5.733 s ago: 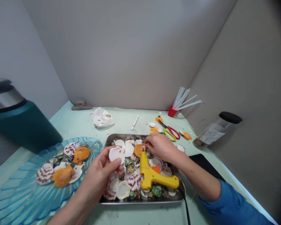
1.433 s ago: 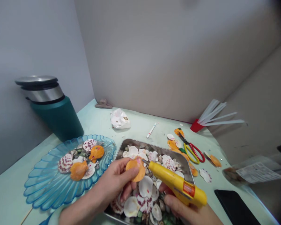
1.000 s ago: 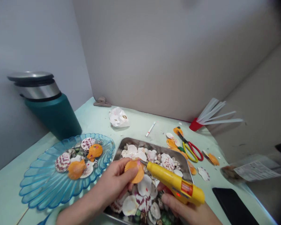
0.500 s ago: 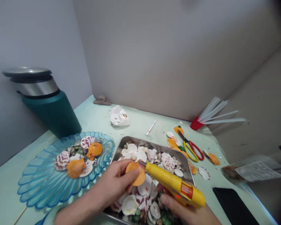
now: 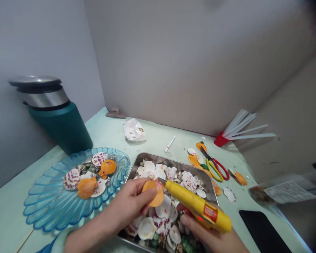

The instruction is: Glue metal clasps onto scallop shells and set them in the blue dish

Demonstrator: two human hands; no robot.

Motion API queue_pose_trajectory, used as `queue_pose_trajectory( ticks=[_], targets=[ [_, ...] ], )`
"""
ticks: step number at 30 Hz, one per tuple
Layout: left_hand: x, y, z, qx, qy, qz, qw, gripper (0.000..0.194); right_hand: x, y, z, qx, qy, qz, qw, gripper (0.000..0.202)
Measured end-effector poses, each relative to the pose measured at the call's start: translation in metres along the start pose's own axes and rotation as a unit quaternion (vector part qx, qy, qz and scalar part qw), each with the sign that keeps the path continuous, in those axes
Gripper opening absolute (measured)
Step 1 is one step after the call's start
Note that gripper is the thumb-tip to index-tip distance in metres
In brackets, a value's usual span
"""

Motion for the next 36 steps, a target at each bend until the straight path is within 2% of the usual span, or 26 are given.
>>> queue_pose_trajectory(
  ticks=[3,6,13,19,22,27,33,36],
  targets=[
    [0.0,-0.001,0.001,0.007,0.005,0.0,1.0,0.043,0.003,0.0,-0.003,-0.008,0.007,-0.009,1.0,0.012],
    [0.0,-0.001,0.002,0.009,0.011,0.001,1.0,0.042,0.002,0.001,0.003,0.016,-0.004,-0.006,1.0,0.01],
    [-0.002,-0.002,0.0,-0.026,0.038,0.016,0.999,0.036,-0.002,0.0,0.011,0.054,-0.081,0.013,0.995,0.008],
    [0.0,-0.003,-0.001,-0.032,0.06,0.015,0.998,0.035,-0.015,0.0,0.008,0.058,-0.118,0.067,0.989,0.018],
    [0.0,-0.003,-0.001,-0.024,0.054,0.012,0.998,0.037,-0.02,0.0,0.013,0.081,-0.105,0.085,0.988,0.015],
    [-0.002,-0.003,-0.003,-0.028,0.031,0.012,0.999,0.038,-0.013,0.001,0.011,0.068,-0.116,0.056,0.989,0.019],
    [0.0,-0.002,-0.003,-0.016,0.008,-0.003,1.0,0.041,0.0,-0.002,0.014,0.072,-0.09,-0.015,0.993,0.015],
    [0.001,-0.001,0.0,0.004,-0.008,-0.012,1.0,0.044,0.0,-0.001,0.016,0.074,-0.085,-0.02,0.993,0.016]
  ],
)
Point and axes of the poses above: each hand's wrist, its own y-axis towards the middle knuckle, its own x-axis out of the back of the hand, z = x × y, the point moved 9 cm from there along y, towards the middle knuckle, and after that the axes turned 1 degree about -z, right-handed, at the moved point
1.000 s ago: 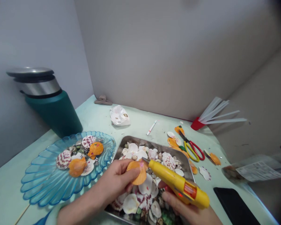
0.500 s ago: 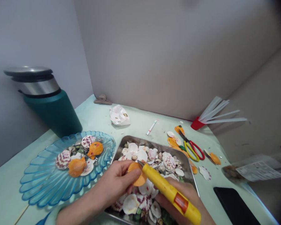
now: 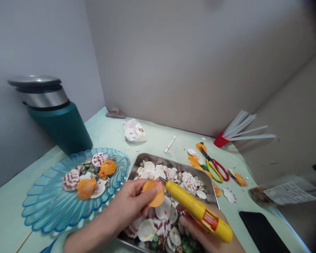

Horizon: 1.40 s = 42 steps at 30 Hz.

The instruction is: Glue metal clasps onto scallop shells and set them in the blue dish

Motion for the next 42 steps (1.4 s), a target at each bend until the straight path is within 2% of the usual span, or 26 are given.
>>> queue_pose_trajectory(
  ticks=[8,12,17,27,34,42],
  targets=[
    [0.004,0.003,-0.001,-0.004,-0.054,-0.023,0.998,0.045,0.005,0.0,0.005,0.026,0.001,-0.015,1.0,0.017],
    [0.005,0.002,-0.002,0.002,-0.057,-0.024,0.998,0.046,0.006,-0.003,-0.001,0.011,-0.031,-0.021,0.999,0.015],
    [0.005,-0.002,-0.007,0.007,-0.052,-0.017,0.998,0.042,-0.001,-0.003,-0.001,0.013,-0.019,0.018,1.0,0.012],
    [0.0,0.0,-0.004,-0.016,-0.013,0.013,1.0,0.041,-0.002,-0.001,-0.001,0.002,-0.019,0.037,0.999,0.014],
    [-0.001,-0.002,-0.001,-0.008,-0.005,0.024,1.0,0.041,0.0,-0.002,-0.005,-0.008,0.018,0.01,1.0,0.012],
    [-0.001,-0.002,-0.001,-0.012,-0.011,0.021,1.0,0.041,-0.006,0.0,0.001,0.023,-0.056,0.037,0.997,0.019]
  ],
)
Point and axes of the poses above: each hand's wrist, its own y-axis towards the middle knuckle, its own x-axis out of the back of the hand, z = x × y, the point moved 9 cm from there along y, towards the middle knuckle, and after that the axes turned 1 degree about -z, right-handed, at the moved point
